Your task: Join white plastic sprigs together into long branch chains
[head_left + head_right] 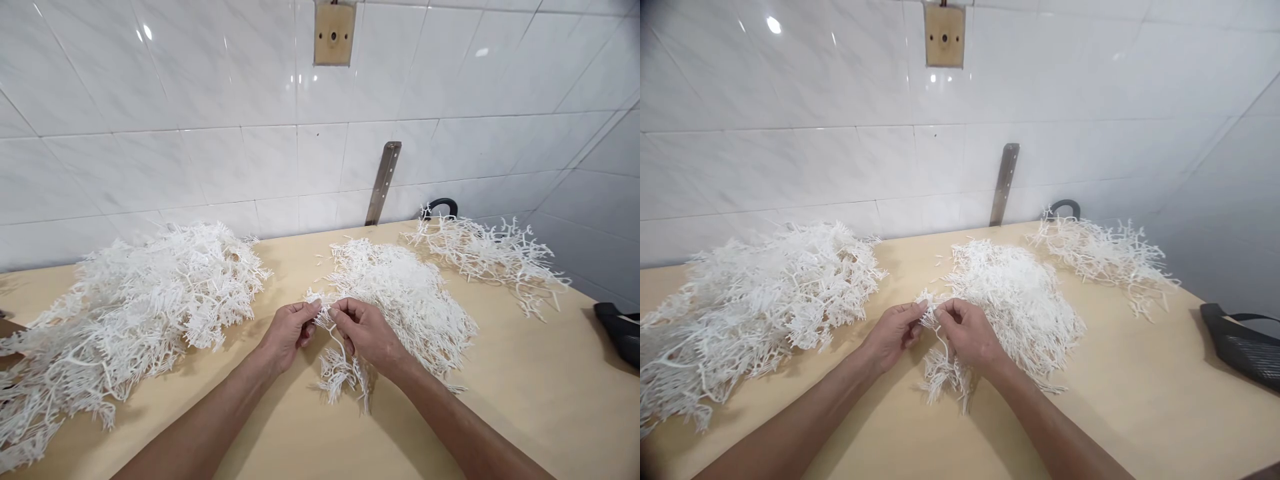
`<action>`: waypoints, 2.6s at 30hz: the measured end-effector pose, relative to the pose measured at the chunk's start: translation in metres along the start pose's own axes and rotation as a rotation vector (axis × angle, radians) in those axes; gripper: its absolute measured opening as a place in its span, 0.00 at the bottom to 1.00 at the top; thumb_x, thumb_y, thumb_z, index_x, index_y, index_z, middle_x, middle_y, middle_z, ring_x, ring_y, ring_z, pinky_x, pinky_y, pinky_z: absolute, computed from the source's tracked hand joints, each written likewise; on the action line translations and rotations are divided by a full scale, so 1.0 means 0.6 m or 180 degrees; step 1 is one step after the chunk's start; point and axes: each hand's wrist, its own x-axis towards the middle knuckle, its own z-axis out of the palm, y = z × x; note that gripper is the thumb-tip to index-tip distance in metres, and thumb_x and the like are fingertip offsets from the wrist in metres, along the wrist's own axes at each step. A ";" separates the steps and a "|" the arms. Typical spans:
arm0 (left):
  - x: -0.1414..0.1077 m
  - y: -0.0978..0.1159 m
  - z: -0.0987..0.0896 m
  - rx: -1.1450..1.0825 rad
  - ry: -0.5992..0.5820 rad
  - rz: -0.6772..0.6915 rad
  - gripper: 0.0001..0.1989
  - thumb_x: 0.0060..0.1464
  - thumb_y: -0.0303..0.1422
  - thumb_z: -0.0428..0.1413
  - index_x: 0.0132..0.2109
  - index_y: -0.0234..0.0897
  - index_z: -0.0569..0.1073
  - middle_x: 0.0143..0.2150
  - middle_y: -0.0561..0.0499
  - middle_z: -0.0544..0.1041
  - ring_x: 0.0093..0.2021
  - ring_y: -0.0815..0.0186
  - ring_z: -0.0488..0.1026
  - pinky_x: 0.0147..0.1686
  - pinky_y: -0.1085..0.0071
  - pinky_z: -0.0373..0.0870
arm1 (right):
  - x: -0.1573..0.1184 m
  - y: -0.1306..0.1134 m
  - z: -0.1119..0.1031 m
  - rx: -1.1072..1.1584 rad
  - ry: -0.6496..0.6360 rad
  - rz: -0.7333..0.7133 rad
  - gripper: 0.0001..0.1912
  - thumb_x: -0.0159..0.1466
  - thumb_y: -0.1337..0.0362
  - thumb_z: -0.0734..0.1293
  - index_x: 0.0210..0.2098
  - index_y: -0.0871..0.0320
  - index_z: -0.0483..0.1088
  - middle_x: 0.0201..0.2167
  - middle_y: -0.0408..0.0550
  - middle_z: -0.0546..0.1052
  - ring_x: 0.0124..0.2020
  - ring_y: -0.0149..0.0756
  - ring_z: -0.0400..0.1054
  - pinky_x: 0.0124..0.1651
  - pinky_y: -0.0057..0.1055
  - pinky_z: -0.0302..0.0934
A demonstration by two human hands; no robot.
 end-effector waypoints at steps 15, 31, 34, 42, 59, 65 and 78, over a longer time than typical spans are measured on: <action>-0.013 0.004 0.014 0.0135 0.0053 0.0078 0.26 0.40 0.50 0.67 0.24 0.37 0.63 0.15 0.62 0.55 0.16 0.78 0.47 0.18 0.74 0.40 | -0.004 -0.009 -0.004 -0.0337 0.0210 -0.0248 0.13 0.64 0.55 0.65 0.34 0.58 0.71 0.19 0.38 0.67 0.14 0.27 0.61 0.16 0.25 0.60; -0.015 0.003 0.017 0.0284 -0.0094 -0.0067 0.27 0.39 0.52 0.67 0.25 0.37 0.61 0.18 0.63 0.53 0.18 0.78 0.44 0.20 0.73 0.37 | 0.000 0.009 0.000 -0.1707 0.0708 -0.1343 0.10 0.67 0.63 0.61 0.35 0.57 0.72 0.32 0.47 0.77 0.32 0.35 0.69 0.33 0.31 0.62; -0.015 -0.002 0.018 0.0290 -0.0138 -0.0051 0.28 0.38 0.54 0.66 0.25 0.37 0.61 0.18 0.62 0.54 0.18 0.78 0.45 0.20 0.73 0.37 | 0.008 0.020 0.000 -0.2013 0.0828 -0.1480 0.10 0.67 0.65 0.59 0.32 0.57 0.70 0.30 0.48 0.75 0.31 0.36 0.67 0.34 0.32 0.60; -0.015 -0.009 0.020 0.0158 -0.0068 0.0057 0.27 0.40 0.52 0.66 0.25 0.38 0.61 0.18 0.63 0.53 0.17 0.79 0.44 0.19 0.74 0.37 | 0.005 -0.004 -0.021 -0.1718 0.1441 -0.1224 0.07 0.64 0.61 0.63 0.34 0.57 0.70 0.22 0.42 0.70 0.22 0.32 0.61 0.28 0.30 0.57; -0.010 -0.011 0.018 -0.0152 0.0153 0.0114 0.26 0.39 0.50 0.67 0.25 0.37 0.63 0.15 0.61 0.58 0.16 0.77 0.50 0.17 0.75 0.42 | 0.001 0.006 0.005 -0.0786 0.0576 -0.0619 0.14 0.65 0.53 0.65 0.35 0.58 0.73 0.26 0.45 0.75 0.27 0.34 0.66 0.30 0.29 0.61; -0.013 -0.010 0.021 -0.0008 0.0125 0.0106 0.25 0.38 0.49 0.67 0.24 0.37 0.64 0.15 0.61 0.58 0.16 0.77 0.50 0.17 0.75 0.43 | -0.003 0.002 0.007 -0.1077 0.0595 -0.0603 0.14 0.66 0.55 0.63 0.38 0.57 0.76 0.28 0.45 0.77 0.27 0.35 0.67 0.30 0.30 0.61; -0.012 -0.025 0.022 0.0691 0.0463 0.0404 0.19 0.48 0.47 0.60 0.27 0.36 0.67 0.16 0.60 0.60 0.16 0.76 0.52 0.18 0.76 0.48 | -0.004 0.002 0.005 -0.1170 0.0431 -0.0456 0.13 0.65 0.55 0.62 0.37 0.57 0.74 0.28 0.44 0.76 0.29 0.35 0.68 0.32 0.30 0.61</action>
